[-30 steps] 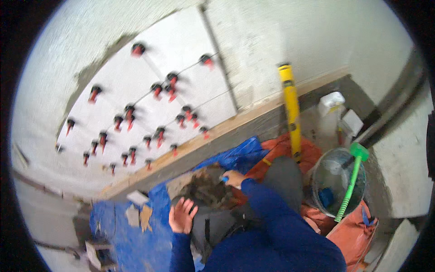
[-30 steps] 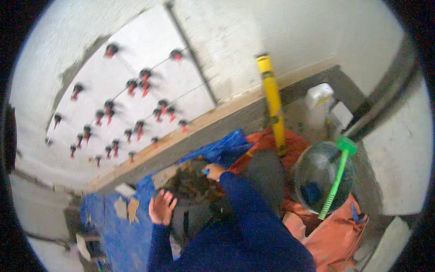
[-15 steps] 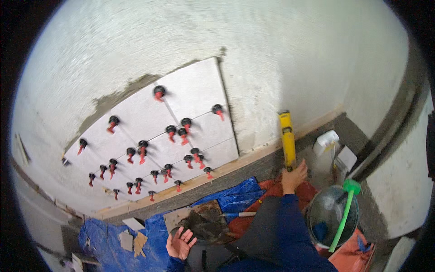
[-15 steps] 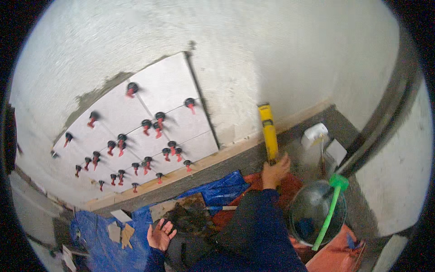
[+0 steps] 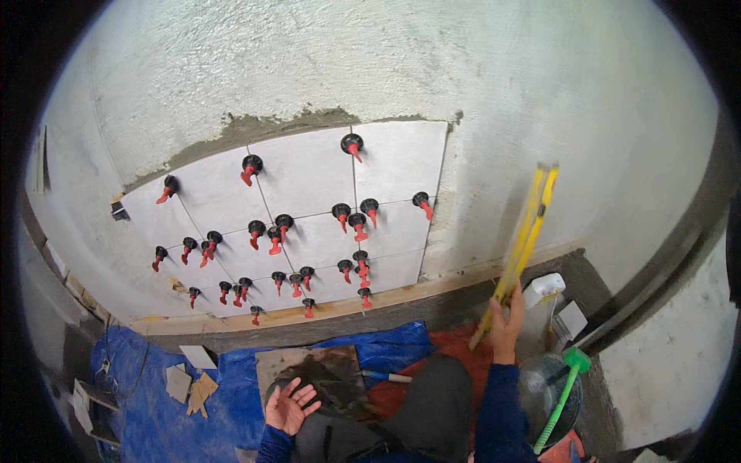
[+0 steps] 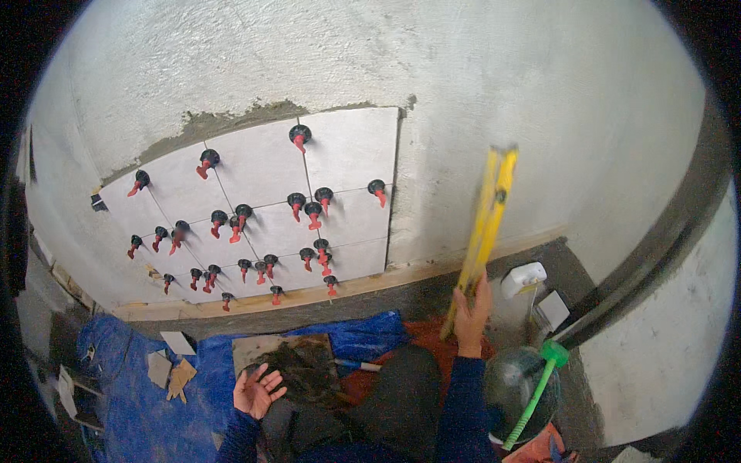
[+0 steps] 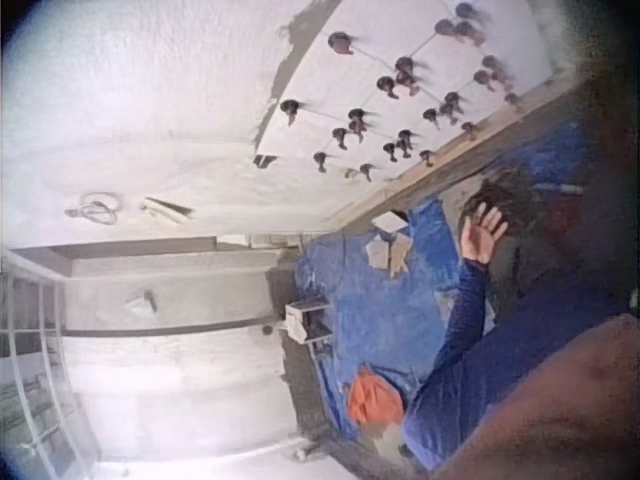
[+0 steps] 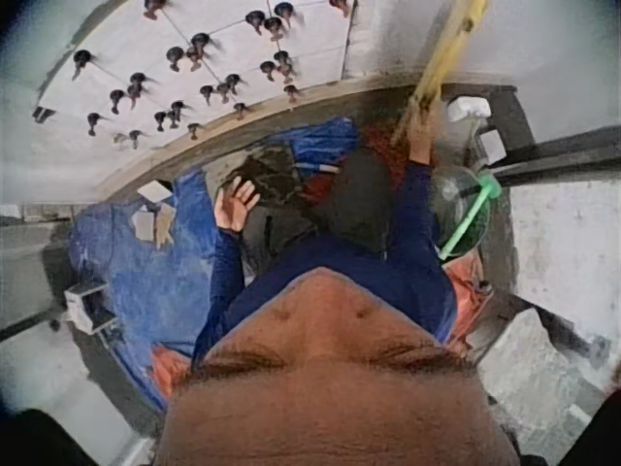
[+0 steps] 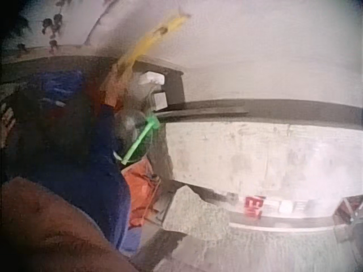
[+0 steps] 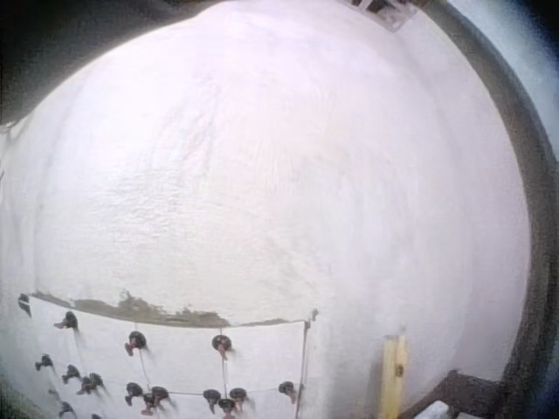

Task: The person is installing white tiles on a wall using tile leveling clips. They apply adhesive with a trowel, tap tiles into place with a rubber mallet, wipe excess adhesive with a sponge, and check alignment with a spirit level.

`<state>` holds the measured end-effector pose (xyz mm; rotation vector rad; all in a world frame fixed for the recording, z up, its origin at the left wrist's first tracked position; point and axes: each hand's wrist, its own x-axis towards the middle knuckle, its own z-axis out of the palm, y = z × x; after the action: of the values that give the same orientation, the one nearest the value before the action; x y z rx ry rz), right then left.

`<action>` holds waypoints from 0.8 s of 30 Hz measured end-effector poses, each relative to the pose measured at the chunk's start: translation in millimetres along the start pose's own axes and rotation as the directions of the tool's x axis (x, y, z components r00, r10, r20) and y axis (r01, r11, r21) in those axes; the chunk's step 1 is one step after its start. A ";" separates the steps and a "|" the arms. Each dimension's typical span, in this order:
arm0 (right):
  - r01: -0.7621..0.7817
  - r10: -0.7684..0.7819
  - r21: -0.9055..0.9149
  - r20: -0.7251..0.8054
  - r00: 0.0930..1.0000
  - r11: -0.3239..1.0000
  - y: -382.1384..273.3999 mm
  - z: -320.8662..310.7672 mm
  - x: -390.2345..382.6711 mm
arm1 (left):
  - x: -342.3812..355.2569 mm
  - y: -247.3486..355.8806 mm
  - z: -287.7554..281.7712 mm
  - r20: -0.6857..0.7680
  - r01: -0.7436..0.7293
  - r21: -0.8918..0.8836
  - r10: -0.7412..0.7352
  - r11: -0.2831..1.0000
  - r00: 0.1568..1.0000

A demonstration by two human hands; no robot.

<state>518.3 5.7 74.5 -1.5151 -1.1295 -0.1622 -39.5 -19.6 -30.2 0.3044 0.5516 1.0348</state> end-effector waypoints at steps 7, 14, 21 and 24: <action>-0.030 -0.038 0.567 0.108 0.993 0.823 -120.2 28.8 30.4 | -7.6 3.6 -12.0 0.011 -0.054 -0.065 0.055 0.996 0.998; -0.091 -0.054 0.828 0.145 0.988 0.554 -165.1 74.8 21.6 | -18.7 6.5 -18.9 -0.002 -0.100 -0.059 0.100 0.993 0.995; 0.056 -0.068 0.740 -0.014 0.998 0.671 -163.3 79.5 25.8 | -22.9 9.6 -24.1 -0.017 -0.105 -0.061 0.105 0.993 0.994; 0.086 -0.036 0.721 -0.084 0.996 0.687 -151.6 77.4 18.1 | -23.7 11.5 -25.0 0.015 -0.106 -0.063 0.107 0.992 0.994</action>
<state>383.6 57.0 166.9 -0.7449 -1.0163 0.1865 -71.4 -35.1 -38.4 0.2905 0.4902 1.1488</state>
